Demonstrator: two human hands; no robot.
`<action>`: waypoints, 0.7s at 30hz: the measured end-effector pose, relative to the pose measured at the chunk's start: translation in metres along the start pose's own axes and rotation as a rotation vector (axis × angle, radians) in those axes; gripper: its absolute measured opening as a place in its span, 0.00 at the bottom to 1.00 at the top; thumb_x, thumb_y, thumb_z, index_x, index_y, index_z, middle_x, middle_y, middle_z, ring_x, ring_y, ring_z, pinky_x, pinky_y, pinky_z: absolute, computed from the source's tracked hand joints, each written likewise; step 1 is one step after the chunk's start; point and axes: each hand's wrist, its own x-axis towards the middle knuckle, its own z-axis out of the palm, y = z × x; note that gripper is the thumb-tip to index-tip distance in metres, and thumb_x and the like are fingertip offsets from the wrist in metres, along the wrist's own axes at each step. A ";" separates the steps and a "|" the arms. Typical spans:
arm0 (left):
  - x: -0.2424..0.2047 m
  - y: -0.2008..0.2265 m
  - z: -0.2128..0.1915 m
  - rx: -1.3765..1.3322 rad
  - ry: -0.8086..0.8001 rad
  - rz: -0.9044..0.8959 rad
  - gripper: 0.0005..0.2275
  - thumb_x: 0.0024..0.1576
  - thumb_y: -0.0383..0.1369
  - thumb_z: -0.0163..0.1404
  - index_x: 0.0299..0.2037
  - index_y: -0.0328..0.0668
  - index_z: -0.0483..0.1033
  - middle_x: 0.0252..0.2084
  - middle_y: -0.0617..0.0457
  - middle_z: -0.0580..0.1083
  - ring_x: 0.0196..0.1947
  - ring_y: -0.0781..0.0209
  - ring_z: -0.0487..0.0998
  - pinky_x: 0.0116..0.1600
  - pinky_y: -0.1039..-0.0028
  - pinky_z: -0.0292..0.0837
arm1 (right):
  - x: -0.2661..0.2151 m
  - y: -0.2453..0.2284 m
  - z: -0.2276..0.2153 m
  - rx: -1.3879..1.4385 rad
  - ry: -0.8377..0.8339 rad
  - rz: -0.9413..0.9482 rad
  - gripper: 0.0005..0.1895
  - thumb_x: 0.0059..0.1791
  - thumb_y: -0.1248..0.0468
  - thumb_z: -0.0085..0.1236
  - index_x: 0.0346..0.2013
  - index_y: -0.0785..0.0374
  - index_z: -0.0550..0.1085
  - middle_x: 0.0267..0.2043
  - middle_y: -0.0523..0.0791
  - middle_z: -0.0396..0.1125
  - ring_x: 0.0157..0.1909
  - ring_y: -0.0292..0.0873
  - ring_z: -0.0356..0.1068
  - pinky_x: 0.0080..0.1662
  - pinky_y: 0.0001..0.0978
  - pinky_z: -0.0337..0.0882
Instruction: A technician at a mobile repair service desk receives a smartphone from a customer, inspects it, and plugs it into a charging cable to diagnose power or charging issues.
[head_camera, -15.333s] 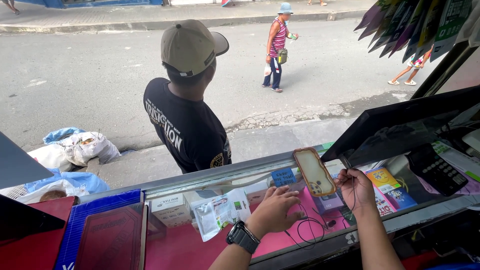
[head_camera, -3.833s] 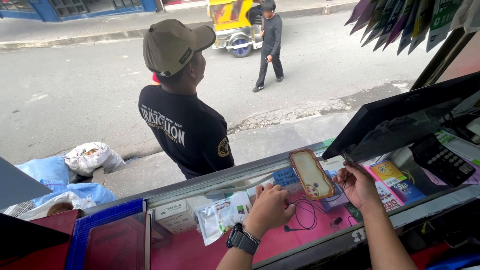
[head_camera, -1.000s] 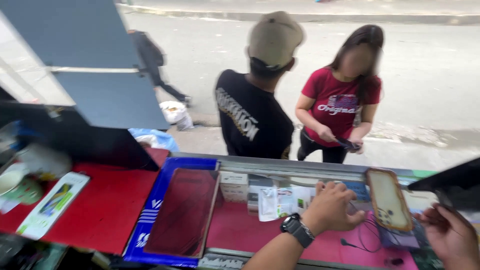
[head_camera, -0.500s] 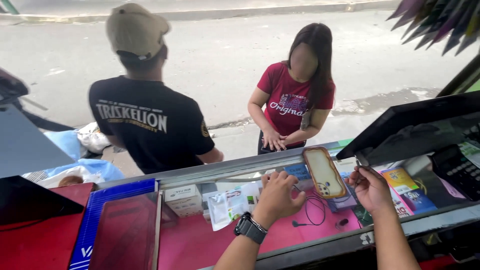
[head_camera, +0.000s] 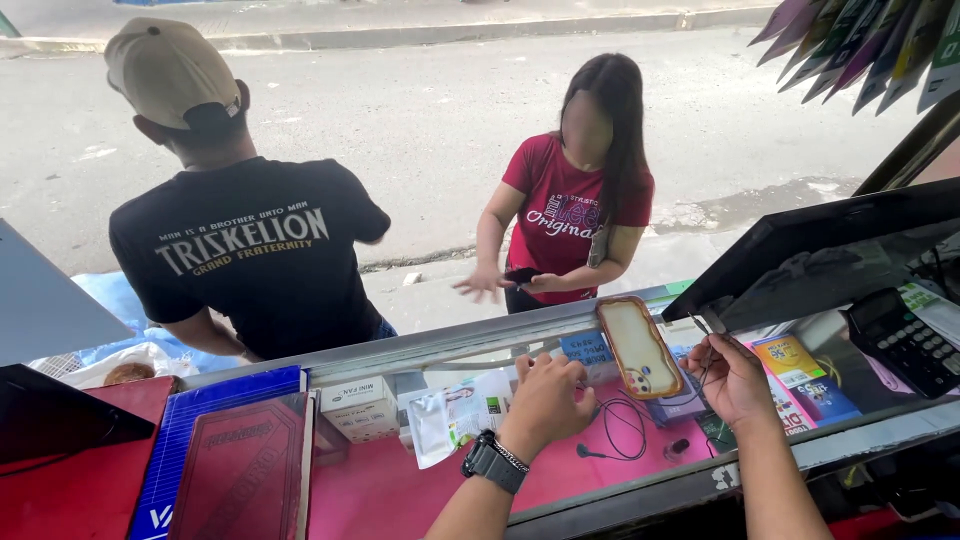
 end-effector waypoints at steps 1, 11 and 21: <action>0.000 -0.002 0.003 -0.002 0.008 0.008 0.12 0.58 0.40 0.44 0.34 0.42 0.78 0.36 0.50 0.75 0.41 0.46 0.71 0.60 0.52 0.52 | -0.001 -0.002 0.001 0.010 -0.005 0.010 0.08 0.55 0.65 0.53 0.33 0.61 0.76 0.29 0.48 0.72 0.30 0.43 0.70 0.48 0.43 0.76; 0.002 -0.002 -0.001 0.024 -0.011 0.015 0.12 0.62 0.35 0.41 0.31 0.43 0.76 0.35 0.50 0.71 0.40 0.48 0.70 0.53 0.54 0.54 | 0.009 0.007 -0.009 0.099 -0.061 -0.031 0.06 0.52 0.75 0.51 0.38 0.64 0.76 0.29 0.54 0.71 0.29 0.48 0.70 0.46 0.46 0.75; 0.002 0.006 -0.004 0.013 -0.071 -0.013 0.12 0.63 0.40 0.43 0.39 0.45 0.78 0.39 0.50 0.71 0.44 0.48 0.69 0.57 0.53 0.53 | 0.005 0.002 -0.006 0.111 -0.069 -0.012 0.06 0.52 0.75 0.51 0.38 0.64 0.75 0.29 0.54 0.71 0.28 0.48 0.69 0.47 0.46 0.75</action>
